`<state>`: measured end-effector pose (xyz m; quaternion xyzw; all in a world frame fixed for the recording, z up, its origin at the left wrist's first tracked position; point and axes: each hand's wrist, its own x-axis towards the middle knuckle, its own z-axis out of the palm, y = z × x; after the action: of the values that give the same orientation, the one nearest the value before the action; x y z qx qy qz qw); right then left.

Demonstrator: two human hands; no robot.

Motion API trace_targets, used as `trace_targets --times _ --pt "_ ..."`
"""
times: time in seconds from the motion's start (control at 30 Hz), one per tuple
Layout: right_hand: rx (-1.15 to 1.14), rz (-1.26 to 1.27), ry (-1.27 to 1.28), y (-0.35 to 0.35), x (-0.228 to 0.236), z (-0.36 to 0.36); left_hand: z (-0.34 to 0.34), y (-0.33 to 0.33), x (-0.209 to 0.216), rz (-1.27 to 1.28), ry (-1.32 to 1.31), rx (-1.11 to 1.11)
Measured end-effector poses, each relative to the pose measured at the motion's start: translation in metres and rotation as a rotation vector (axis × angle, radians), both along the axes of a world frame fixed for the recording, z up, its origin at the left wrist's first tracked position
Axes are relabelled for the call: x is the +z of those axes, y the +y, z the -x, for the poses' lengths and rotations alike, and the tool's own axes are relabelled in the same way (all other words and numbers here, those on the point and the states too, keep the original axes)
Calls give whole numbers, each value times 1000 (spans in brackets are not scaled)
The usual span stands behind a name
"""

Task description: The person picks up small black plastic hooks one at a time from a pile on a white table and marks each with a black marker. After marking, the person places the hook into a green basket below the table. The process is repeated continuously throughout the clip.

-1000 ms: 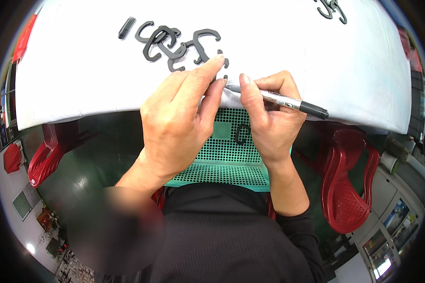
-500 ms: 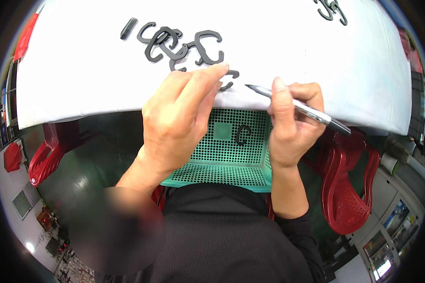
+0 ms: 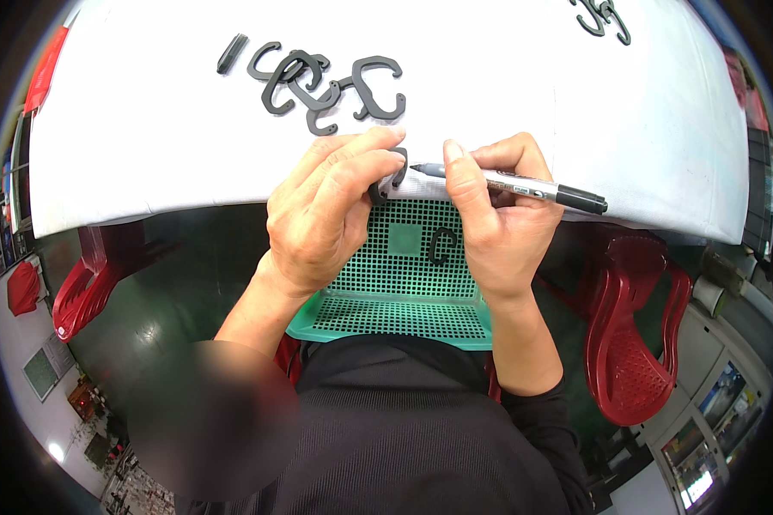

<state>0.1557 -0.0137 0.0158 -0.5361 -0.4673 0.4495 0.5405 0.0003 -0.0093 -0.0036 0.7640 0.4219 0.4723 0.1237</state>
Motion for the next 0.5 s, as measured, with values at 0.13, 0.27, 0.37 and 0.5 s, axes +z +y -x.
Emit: trace_targets --times 0.13,0.27,0.37,0.5 --pt "1 20 -3 1 3 3 1 1 3 0 7 6" --pt "8 -19 -64 1 -3 3 0 0 2 15 6 13" --pt "9 -16 -57 0 -4 3 -1 0 3 17 6 15" --pt "14 -14 -37 1 -2 5 0 -1 5 13 12 24"
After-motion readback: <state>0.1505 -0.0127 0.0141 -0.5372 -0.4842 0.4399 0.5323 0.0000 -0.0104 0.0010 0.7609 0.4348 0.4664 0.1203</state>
